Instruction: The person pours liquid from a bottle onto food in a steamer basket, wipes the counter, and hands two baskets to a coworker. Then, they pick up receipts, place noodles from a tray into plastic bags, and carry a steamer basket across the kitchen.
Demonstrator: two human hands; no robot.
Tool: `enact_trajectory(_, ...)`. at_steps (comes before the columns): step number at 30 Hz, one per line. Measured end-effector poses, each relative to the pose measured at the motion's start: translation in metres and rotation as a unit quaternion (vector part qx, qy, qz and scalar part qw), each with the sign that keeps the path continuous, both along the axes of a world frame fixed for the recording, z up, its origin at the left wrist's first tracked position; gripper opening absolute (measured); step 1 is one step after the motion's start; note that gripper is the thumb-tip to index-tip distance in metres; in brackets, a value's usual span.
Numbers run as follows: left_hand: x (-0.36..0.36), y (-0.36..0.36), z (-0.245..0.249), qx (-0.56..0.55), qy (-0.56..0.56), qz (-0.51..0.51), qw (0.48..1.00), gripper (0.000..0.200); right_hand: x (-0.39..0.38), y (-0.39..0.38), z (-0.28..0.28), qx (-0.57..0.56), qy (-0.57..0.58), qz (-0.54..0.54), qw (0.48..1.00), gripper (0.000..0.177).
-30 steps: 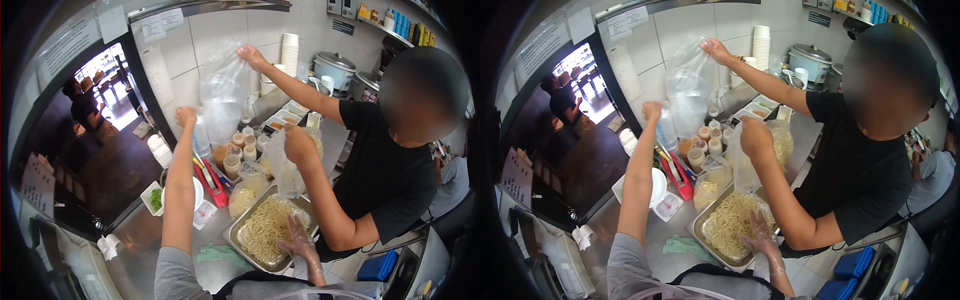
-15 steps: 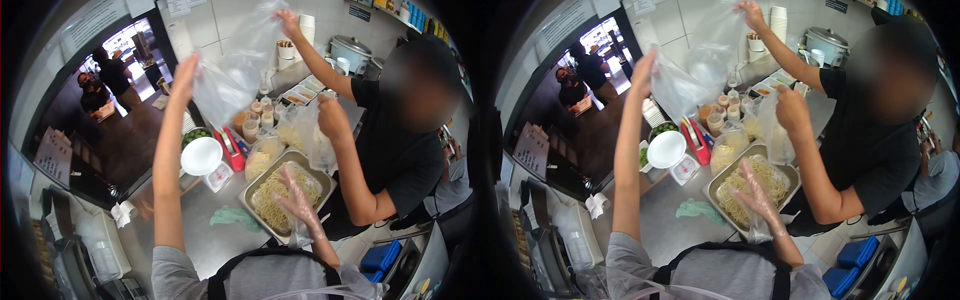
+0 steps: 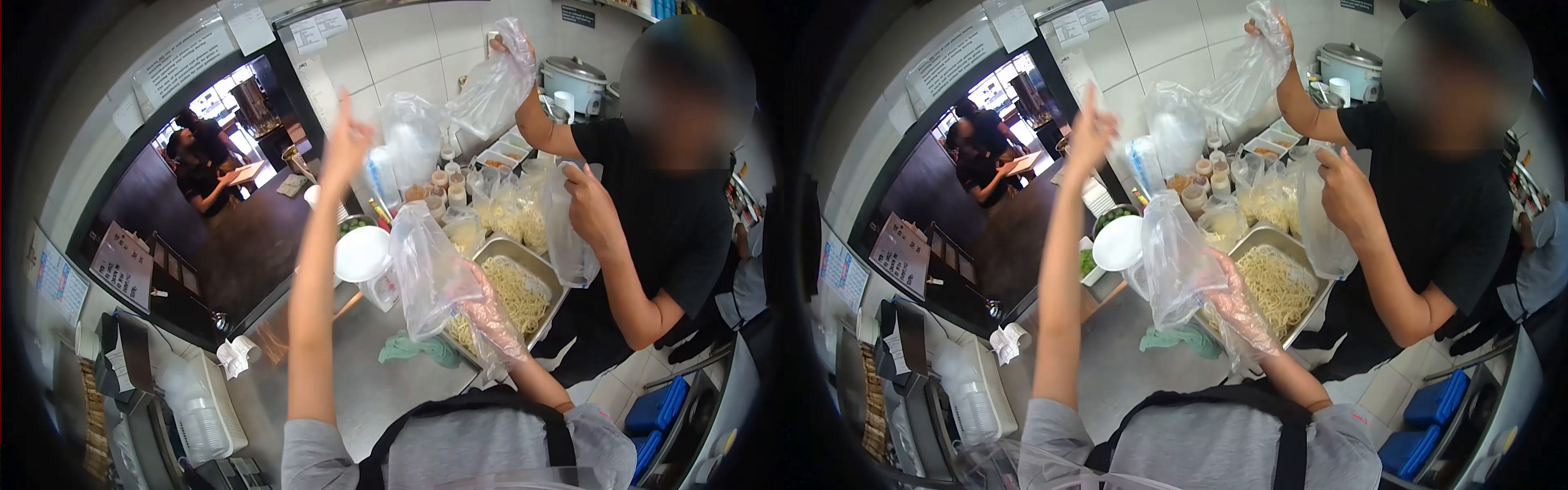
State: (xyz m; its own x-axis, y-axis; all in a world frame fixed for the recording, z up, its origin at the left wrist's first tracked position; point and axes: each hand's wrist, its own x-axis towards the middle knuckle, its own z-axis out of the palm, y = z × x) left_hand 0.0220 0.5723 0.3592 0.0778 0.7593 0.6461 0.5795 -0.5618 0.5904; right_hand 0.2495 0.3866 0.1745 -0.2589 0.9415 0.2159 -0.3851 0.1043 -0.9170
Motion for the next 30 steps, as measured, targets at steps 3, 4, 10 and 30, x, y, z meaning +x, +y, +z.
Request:
enact_trajectory(3, -0.021, 0.04, 0.082, -0.118, -0.074, 0.07, 0.988, 0.082, -0.002, -0.007, 0.005, 0.003, -0.012, -0.009, 1.0, 0.062)
enact_trajectory(4, -0.032, 0.056, 0.097, -0.136, -0.068, 0.084, 0.985, 0.082, 0.0, -0.01, 0.004, 0.006, -0.022, -0.017, 1.0, 0.061)
enact_trajectory(10, -0.053, 0.109, 0.126, -0.233, -0.051, 0.142, 0.961, 0.076, 0.026, -0.026, 0.002, 0.036, -0.042, -0.085, 0.995, 0.061)
enact_trajectory(30, -0.084, 0.209, 0.14, -0.12, 0.288, 0.471, 0.825, 0.065, 0.114, -0.062, -0.083, -0.144, -0.056, -0.252, 0.955, 0.063)
